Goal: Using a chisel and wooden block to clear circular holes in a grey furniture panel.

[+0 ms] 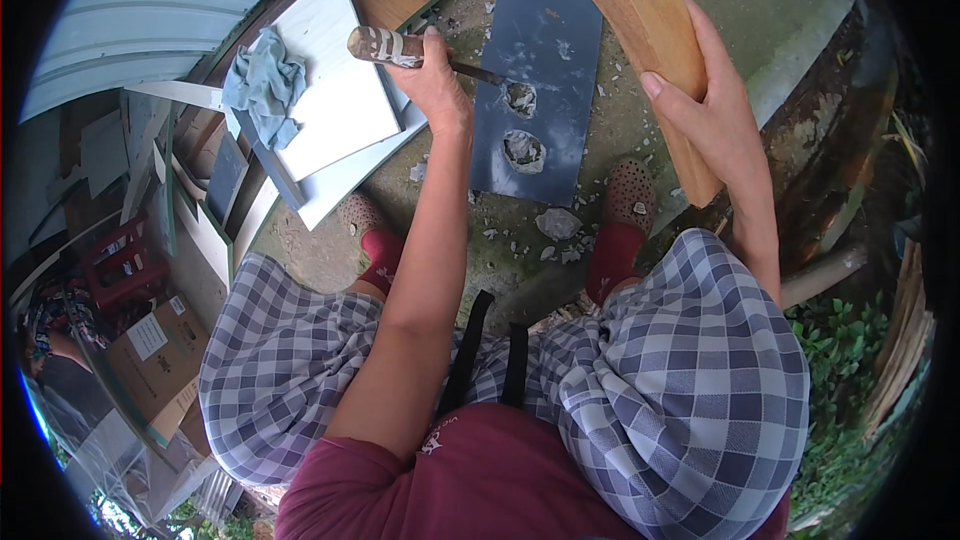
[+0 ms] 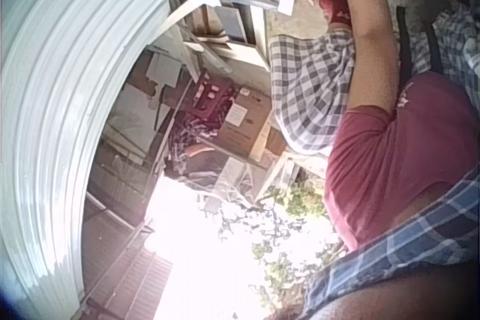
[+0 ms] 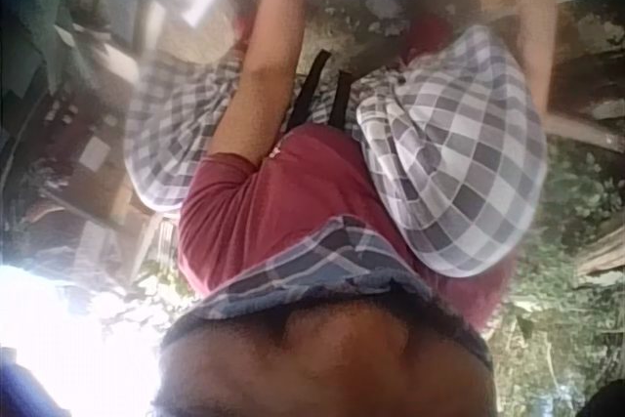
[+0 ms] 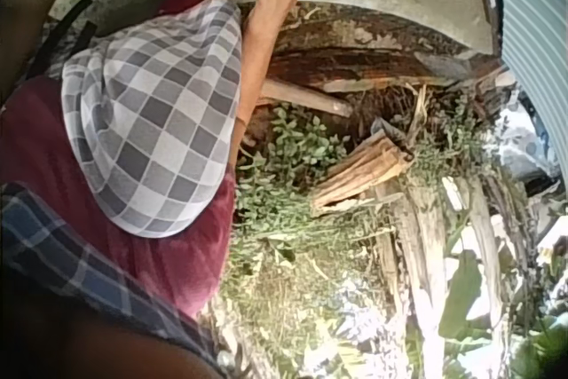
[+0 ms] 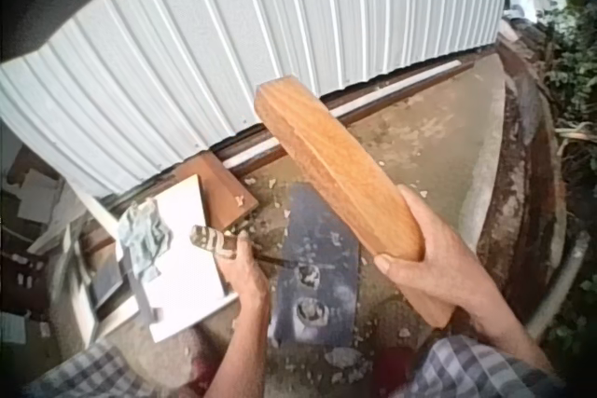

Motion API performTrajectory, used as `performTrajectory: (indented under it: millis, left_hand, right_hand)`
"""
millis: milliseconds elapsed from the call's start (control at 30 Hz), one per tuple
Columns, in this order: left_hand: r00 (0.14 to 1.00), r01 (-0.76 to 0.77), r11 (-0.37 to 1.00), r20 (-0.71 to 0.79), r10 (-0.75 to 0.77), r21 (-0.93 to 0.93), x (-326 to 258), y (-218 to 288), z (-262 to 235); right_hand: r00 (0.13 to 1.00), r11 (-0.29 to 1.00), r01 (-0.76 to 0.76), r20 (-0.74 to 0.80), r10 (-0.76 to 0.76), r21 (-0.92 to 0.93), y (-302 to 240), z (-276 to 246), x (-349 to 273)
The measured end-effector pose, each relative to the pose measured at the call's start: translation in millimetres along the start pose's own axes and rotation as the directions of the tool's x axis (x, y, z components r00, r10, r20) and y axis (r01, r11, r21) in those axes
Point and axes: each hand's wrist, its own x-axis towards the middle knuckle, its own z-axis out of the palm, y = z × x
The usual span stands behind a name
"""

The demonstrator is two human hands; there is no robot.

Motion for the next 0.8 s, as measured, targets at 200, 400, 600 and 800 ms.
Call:
performTrajectory:
  millis: [200, 400, 600, 800]
  left_hand:
    - [0.989, -0.113, 0.982, 0.114, 0.097, 0.151, -11.3, -3.3, 3.9]
    - [0.971, -0.191, 0.958, 0.183, 0.153, 0.213, -13.4, -1.8, 5.0]
    - [0.968, -0.187, 0.953, 0.212, 0.137, 0.240, -15.3, 0.8, 10.0]
    - [0.968, -0.166, 0.958, 0.223, 0.114, 0.232, -14.1, -0.7, 8.9]
  right_hand:
    - [1.000, 0.996, -0.020, -0.005, 0.020, 0.081, 5.6, -6.0, -8.6]
    - [0.999, 0.997, -0.040, -0.015, 0.040, -0.061, 14.9, -3.0, -11.3]
    - [1.000, 1.000, -0.024, -0.015, 0.025, 0.013, 3.7, -7.0, -7.0]
    - [0.999, 0.997, 0.033, 0.011, -0.032, -0.073, -0.8, -3.4, -4.9]
